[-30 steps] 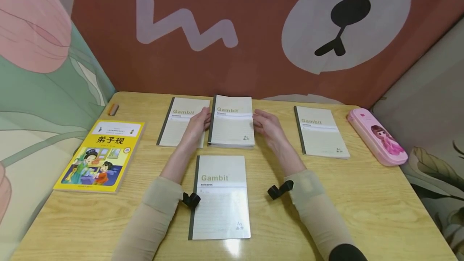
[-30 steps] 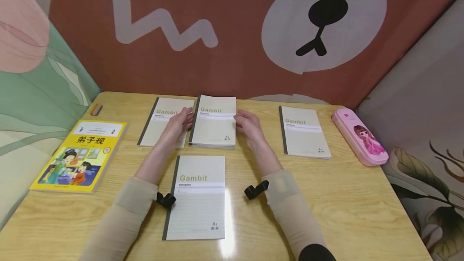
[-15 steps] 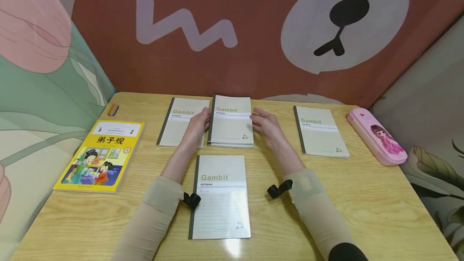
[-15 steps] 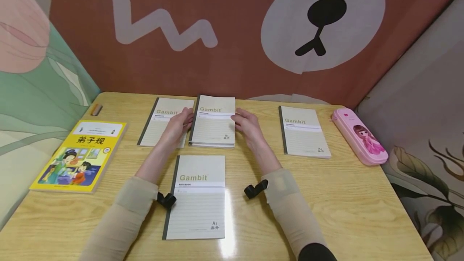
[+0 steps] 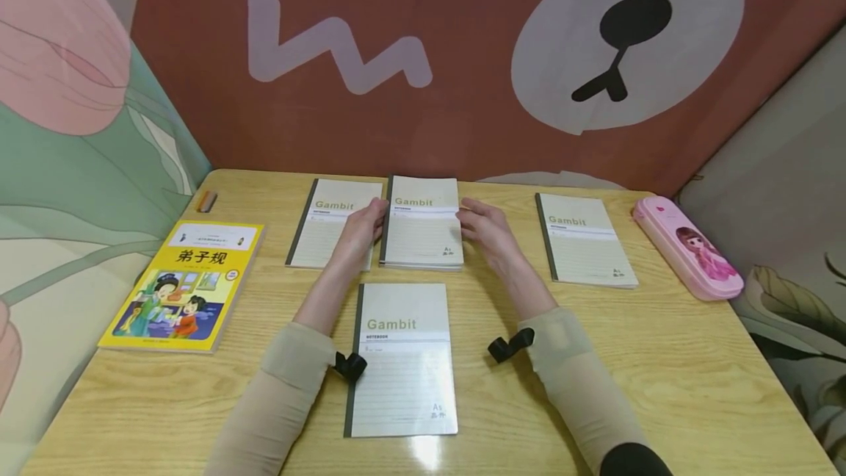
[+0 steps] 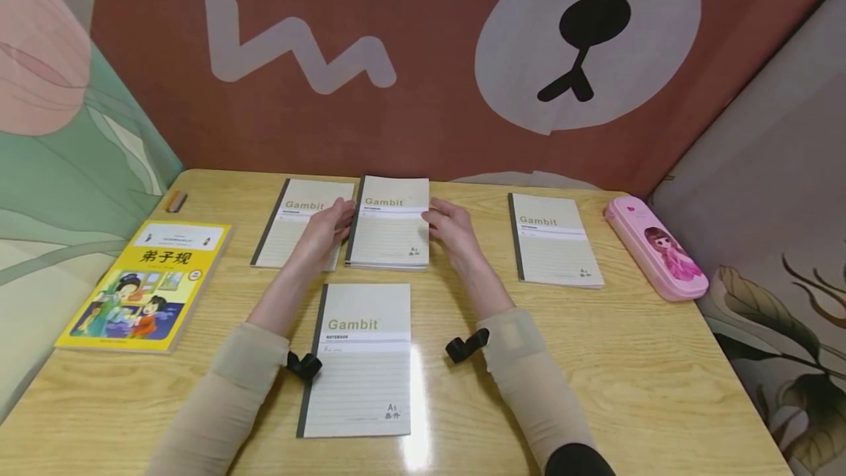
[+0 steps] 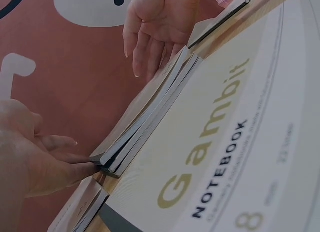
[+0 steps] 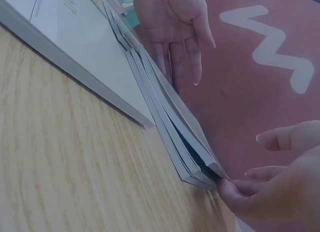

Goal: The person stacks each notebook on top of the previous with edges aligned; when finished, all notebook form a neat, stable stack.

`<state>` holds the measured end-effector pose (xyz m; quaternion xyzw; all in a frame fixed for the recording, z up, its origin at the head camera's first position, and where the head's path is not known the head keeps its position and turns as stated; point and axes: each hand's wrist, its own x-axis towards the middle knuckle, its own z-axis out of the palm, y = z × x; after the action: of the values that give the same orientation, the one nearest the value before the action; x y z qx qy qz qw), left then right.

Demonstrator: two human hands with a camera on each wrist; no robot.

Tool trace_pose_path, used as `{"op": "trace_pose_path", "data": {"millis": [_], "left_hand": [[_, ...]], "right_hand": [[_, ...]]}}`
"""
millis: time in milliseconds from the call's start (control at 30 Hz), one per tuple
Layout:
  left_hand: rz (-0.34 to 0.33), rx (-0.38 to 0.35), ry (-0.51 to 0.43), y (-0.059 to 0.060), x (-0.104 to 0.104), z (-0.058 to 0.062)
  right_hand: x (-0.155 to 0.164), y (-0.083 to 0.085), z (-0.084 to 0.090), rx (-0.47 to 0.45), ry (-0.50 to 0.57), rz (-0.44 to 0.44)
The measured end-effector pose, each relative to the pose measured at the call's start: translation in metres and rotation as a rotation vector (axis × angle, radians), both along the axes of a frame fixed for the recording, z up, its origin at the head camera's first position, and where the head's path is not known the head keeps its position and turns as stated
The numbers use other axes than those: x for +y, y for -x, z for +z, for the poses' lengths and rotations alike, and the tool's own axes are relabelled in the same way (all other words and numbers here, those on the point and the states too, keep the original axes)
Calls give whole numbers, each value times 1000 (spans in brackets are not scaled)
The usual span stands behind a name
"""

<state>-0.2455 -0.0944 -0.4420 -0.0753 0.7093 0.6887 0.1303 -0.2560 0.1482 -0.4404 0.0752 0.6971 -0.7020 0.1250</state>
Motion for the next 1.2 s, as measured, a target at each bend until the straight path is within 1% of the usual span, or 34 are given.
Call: {"op": "trace_pose_path", "data": {"millis": [333,533,700,1033,1200], "left_hand": [[0,-29,24,0,0,3],[-2,-24,33,1,0,2],[-14,-16,39,0,0,0],[-14,-7,11,0,2,-1],[-24,-18,-11,0,3,-1]], "right_hand": [[-2,1,1,-3,-53,10],[-2,0,3,9,-84,31],[-2,-1,2,2,-93,28],[-3,-1,3,-1,-117,26],[-2,-1,2,-13,-122,21]]}}
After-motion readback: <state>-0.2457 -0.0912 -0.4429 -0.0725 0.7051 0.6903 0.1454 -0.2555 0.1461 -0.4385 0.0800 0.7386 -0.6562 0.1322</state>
